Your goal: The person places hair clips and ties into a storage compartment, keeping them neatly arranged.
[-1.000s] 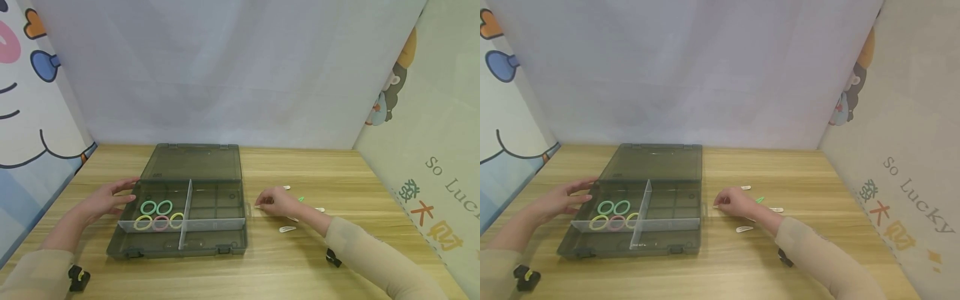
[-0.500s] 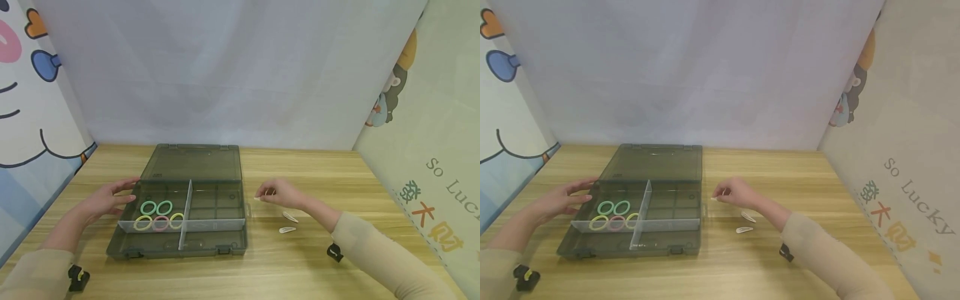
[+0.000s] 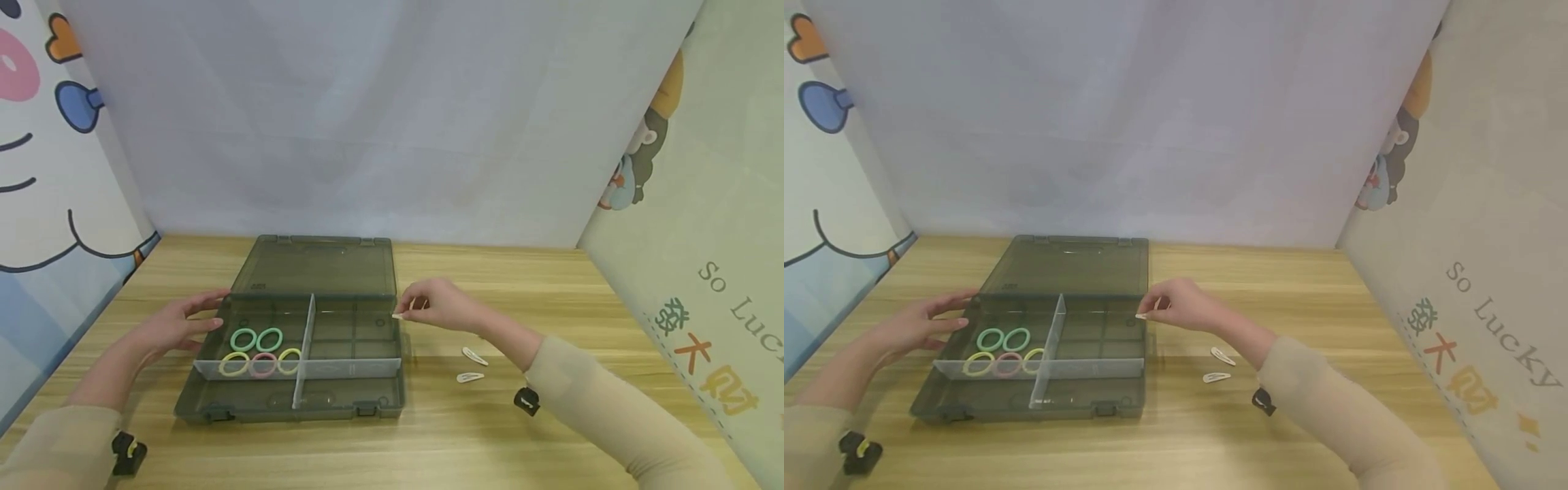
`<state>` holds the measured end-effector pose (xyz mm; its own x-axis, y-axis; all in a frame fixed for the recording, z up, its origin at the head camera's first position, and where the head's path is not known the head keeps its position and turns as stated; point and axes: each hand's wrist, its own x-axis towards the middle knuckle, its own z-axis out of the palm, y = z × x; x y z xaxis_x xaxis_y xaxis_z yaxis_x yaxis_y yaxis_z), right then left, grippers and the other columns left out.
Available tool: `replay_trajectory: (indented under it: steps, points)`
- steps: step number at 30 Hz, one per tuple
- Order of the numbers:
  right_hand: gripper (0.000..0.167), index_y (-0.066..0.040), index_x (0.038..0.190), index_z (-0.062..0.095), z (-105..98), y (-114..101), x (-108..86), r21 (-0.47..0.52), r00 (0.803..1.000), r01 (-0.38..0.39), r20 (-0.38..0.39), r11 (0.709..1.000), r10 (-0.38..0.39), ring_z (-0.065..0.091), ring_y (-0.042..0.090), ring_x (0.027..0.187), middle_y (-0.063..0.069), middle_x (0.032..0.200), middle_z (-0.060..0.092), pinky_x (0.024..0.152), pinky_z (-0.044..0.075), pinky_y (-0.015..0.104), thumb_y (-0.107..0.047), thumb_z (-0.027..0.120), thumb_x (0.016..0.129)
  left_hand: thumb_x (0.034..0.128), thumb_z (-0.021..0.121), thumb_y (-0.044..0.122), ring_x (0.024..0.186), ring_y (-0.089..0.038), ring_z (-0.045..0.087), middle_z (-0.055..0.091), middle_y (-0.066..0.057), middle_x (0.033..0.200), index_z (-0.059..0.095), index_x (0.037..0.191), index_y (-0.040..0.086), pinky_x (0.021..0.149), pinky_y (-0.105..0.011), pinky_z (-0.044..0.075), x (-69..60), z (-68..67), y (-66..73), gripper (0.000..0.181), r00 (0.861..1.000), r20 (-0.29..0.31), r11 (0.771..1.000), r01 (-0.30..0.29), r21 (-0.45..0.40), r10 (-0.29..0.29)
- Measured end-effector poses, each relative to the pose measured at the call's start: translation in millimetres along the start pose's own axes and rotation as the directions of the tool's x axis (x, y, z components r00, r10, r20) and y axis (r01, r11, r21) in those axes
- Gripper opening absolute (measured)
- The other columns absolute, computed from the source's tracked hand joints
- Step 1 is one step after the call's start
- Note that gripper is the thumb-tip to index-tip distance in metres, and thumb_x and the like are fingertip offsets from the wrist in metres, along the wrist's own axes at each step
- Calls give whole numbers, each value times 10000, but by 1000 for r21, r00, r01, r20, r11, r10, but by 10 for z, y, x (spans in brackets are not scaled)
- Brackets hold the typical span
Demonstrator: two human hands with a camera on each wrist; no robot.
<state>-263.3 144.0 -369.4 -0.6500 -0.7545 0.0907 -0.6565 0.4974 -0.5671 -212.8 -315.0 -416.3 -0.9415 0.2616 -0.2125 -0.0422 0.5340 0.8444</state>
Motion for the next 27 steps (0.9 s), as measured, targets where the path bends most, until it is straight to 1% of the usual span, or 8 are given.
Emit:
replay_trajectory:
  steps: [2, 7, 9, 12, 15, 17, 22, 27]
  points:
    - [80, -107, 942, 714, 28, -37, 48, 4, 1000, 9, 9, 1000, -9, 622, 68, 764, -21, 915, 696, 674, 509, 213, -115, 650, 895, 960, 557, 286, 1306, -532, 266, 114, -304, 1521, 137, 1523, 113, 822, -477, 511, 1, 0, 2, 723, 1000, 2, 1000, 0, 1, 0]
    - [67, -134, 926, 708, 130, -91, 176, -1, 999, 26, 24, 1000, -26, 601, 33, 735, -66, 872, 680, 665, 496, 210, -130, 648, 896, 957, 561, 293, 1304, -534, 270, 118, -307, 1519, 135, 1523, 110, 823, -484, 511, 7, 4, 9, 732, 1000, 4, 1000, 3, 1, -3]
    - [63, -155, 922, 700, 177, -109, 230, -1, 999, 31, 32, 1000, -31, 597, 28, 724, -62, 867, 680, 662, 493, 206, -135, 645, 898, 958, 560, 293, 1303, -534, 272, 116, -307, 1519, 133, 1523, 110, 821, -481, 512, 8, 7, 12, 732, 1000, 5, 1000, 4, 2, -4]
    - [67, -149, 933, 697, 243, -144, 310, 5, 998, 44, 51, 999, -44, 591, 35, 714, -18, 877, 693, 658, 491, 208, -134, 641, 899, 958, 560, 295, 1300, -532, 280, 118, -307, 1518, 134, 1524, 113, 820, -477, 513, 5, 9, 16, 731, 1000, 5, 1000, 6, 4, -6]
    - [78, -147, 941, 700, 305, -187, 382, 6, 996, 57, 73, 998, -57, 589, 35, 720, -16, 893, 698, 667, 491, 205, -125, 638, 898, 959, 559, 288, 1298, -533, 284, 117, -308, 1517, 135, 1524, 117, 825, -484, 511, -1, 7, 16, 727, 1000, 4, 1000, 8, 6, -8]
    - [87, -147, 944, 702, 347, -214, 423, 1, 994, 73, 85, 997, -73, 585, 37, 722, -37, 888, 693, 668, 483, 196, -118, 636, 895, 958, 561, 287, 1298, -532, 284, 117, -306, 1518, 139, 1523, 118, 828, -487, 509, -3, 5, 14, 726, 1000, 2, 1000, 9, 5, -9]
    - [103, -148, 923, 701, 470, -238, 532, -1, 988, 120, 99, 993, -119, 587, 36, 712, -60, 872, 687, 653, 467, 177, -82, 632, 883, 959, 559, 286, 1300, -532, 280, 114, -305, 1519, 140, 1524, 121, 825, -483, 511, -7, 3, 9, 723, 1000, 2, 1000, 10, 1, -10]
    - [110, -146, 906, 699, 589, -238, 624, 10, 983, 131, 128, 991, -131, 579, 29, 681, -48, 846, 694, 632, 453, 161, -65, 627, 885, 959, 559, 290, 1304, -532, 273, 110, -301, 1523, 138, 1524, 122, 829, -491, 508, -7, -1, 7, 724, 1000, 3, 1000, 13, 2, -13]
